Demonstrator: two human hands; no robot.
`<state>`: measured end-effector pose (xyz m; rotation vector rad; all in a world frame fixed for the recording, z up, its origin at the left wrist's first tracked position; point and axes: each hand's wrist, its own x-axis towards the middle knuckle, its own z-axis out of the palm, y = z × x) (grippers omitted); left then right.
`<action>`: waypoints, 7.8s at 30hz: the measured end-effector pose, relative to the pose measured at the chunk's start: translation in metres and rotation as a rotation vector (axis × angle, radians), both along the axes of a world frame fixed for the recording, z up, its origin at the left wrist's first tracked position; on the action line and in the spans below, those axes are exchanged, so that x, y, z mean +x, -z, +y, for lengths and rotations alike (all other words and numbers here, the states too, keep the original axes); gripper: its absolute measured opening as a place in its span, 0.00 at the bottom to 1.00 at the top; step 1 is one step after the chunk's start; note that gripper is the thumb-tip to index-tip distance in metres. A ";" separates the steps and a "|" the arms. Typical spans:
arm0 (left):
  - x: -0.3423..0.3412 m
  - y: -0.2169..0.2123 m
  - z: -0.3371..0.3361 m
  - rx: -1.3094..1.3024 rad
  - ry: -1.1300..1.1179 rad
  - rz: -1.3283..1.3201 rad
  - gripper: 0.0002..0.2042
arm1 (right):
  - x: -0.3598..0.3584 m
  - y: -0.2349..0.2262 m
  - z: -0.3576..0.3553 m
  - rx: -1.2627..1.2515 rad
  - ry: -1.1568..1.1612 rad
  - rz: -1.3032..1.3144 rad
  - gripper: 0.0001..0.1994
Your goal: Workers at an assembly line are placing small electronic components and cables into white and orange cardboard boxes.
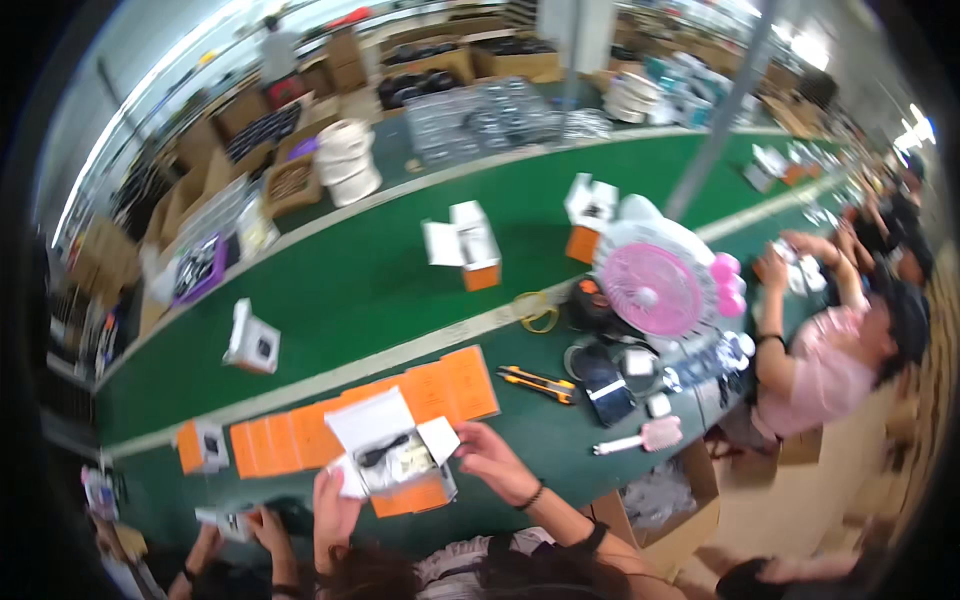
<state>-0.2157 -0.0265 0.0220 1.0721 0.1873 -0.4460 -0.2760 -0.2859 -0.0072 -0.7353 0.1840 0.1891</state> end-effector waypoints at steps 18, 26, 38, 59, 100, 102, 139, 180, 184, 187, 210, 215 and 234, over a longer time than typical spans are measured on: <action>0.263 0.146 -0.062 -0.272 -0.121 -0.026 0.12 | 0.071 -0.246 0.026 0.323 -0.610 -1.019 0.15; 0.164 0.044 -0.039 0.995 0.058 -0.583 0.13 | 0.072 -0.173 0.001 0.112 -1.024 -0.969 0.28; -0.046 0.043 -0.004 1.112 0.199 -0.777 0.20 | 0.031 0.016 0.006 -1.532 -0.742 -0.264 0.35; -0.068 0.058 0.000 1.392 0.311 -0.821 0.45 | -0.003 0.024 0.067 -1.604 -0.411 -0.737 0.42; 0.019 0.055 0.049 0.545 -0.127 -0.705 0.37 | 0.096 -0.091 0.144 -1.833 -0.358 -0.844 0.27; 0.014 0.054 0.046 0.531 -0.106 -0.683 0.37 | 0.095 -0.085 0.142 -1.850 -0.439 -0.855 0.27; 0.054 0.033 0.044 0.669 0.043 -0.758 0.30 | 0.084 -0.077 0.143 -1.851 -0.004 -0.856 0.21; 0.052 0.039 0.071 -0.039 -0.079 0.060 0.19 | 0.111 -0.004 0.071 -0.414 -0.203 0.186 0.16; 0.063 0.046 0.064 -0.198 -0.126 0.090 0.23 | 0.102 0.010 0.083 -0.219 -0.368 0.377 0.15; 0.085 0.025 0.050 -0.365 -0.205 0.160 0.23 | 0.096 0.001 0.078 -0.196 -0.116 0.341 0.15; 0.134 0.053 0.049 0.834 -0.071 -0.631 0.11 | 0.026 0.086 0.103 -1.067 -0.463 0.311 0.45; -0.015 0.083 0.072 0.960 0.230 -0.162 0.14 | 0.044 0.074 0.097 -0.948 -0.487 0.291 0.47; 0.025 0.016 0.029 0.513 0.033 -0.669 0.36 | 0.081 -0.068 0.086 -1.051 -0.261 -0.574 0.40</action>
